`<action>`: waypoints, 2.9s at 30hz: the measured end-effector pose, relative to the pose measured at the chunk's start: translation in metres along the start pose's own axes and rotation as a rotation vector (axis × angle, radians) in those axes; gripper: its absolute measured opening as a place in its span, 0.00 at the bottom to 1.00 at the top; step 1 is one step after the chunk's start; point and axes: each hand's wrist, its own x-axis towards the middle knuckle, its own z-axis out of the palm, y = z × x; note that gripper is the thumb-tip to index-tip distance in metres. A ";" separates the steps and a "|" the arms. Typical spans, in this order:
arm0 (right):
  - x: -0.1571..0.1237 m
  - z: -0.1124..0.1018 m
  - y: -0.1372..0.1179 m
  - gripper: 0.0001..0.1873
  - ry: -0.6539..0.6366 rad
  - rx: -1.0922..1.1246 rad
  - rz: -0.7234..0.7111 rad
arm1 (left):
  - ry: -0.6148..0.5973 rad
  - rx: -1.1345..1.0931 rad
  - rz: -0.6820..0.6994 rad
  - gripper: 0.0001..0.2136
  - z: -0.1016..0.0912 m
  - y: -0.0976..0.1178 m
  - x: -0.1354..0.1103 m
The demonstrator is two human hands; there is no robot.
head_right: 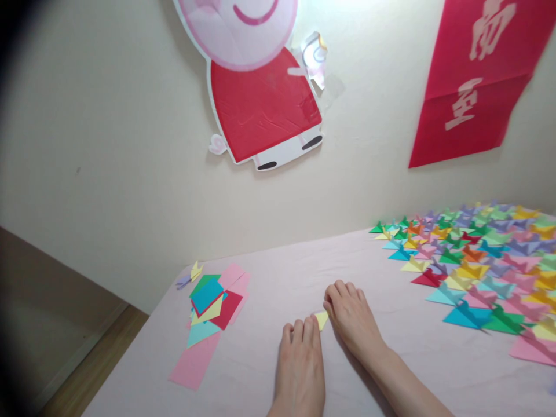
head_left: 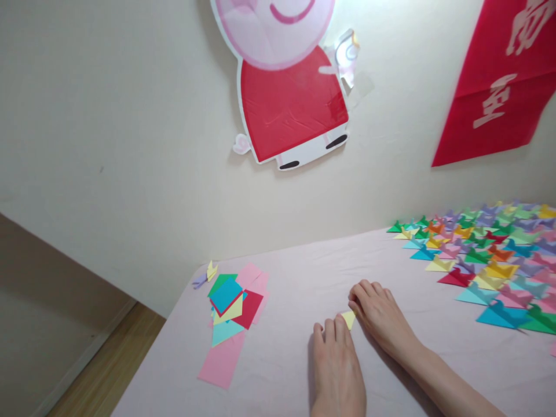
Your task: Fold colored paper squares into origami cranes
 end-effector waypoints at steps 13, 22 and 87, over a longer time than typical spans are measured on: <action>-0.013 0.005 -0.016 0.16 0.077 -0.117 0.017 | 0.131 0.142 0.126 0.24 0.027 -0.009 -0.008; -0.012 0.006 -0.015 0.20 0.054 -0.146 0.008 | 0.058 0.092 0.068 0.24 0.013 -0.036 -0.037; 0.004 -0.019 0.006 0.13 -0.166 0.567 -0.226 | 0.184 -0.793 -0.107 0.04 -0.010 -0.048 0.030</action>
